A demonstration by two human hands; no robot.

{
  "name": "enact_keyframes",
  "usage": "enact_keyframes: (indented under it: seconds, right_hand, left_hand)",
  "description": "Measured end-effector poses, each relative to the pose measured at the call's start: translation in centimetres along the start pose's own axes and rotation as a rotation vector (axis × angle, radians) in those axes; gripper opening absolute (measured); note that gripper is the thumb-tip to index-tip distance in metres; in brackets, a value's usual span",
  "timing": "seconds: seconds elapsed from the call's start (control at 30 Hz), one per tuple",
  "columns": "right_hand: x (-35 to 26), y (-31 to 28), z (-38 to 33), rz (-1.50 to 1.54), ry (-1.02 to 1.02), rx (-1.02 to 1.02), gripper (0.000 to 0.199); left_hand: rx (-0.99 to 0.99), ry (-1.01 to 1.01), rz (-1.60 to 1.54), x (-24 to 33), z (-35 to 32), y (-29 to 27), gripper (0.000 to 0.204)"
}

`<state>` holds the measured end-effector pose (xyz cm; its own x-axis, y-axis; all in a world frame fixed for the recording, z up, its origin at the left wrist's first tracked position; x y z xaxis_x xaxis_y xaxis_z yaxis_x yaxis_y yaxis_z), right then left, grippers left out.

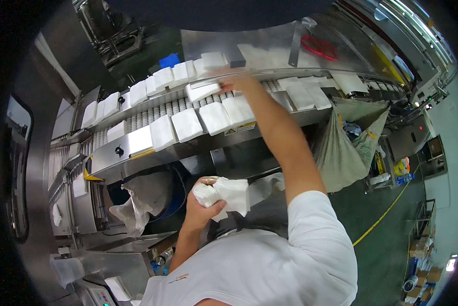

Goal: The person picks up white blocks from a conveyor belt, places them into plastic bags, and sets the bags onto a scale or a different section of the workspace.

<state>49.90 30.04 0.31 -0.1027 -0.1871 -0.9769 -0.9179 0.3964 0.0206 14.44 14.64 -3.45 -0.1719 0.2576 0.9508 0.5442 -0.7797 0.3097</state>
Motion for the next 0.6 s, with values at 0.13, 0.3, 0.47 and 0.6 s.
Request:
enact_keyframes:
  seconds: [0.13,0.3,0.47,0.6]
  right_hand:
    - [0.0,-3.7,-0.5,-0.807,0.02,0.211,0.03]
    - [-2.9,-1.6,-15.0,-0.319,-0.208,-0.136,0.046]
    - [-3.3,5.6,-30.8,-0.353,-0.328,-0.293,0.056]
    - [-2.2,5.0,-33.1,-0.549,-0.312,-0.052,0.05]
  left_hand:
    - [0.062,0.01,-0.062,0.8,0.1,-0.1,0.057]
    - [0.145,0.131,0.062,2.2,1.5,-0.7,0.055]
    - [0.104,0.206,0.205,3.8,2.3,2.2,0.054]
    - [0.111,0.267,0.215,4.0,2.7,4.3,0.05]
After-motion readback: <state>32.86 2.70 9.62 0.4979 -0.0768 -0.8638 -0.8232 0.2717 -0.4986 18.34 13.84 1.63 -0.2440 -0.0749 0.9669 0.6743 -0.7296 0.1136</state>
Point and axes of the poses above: each hand's wrist, its own z-axis towards the middle knuckle, its own y-axis out of the palm, x = y × z, the point moved 8 cm from there along z, towards the middle knuckle
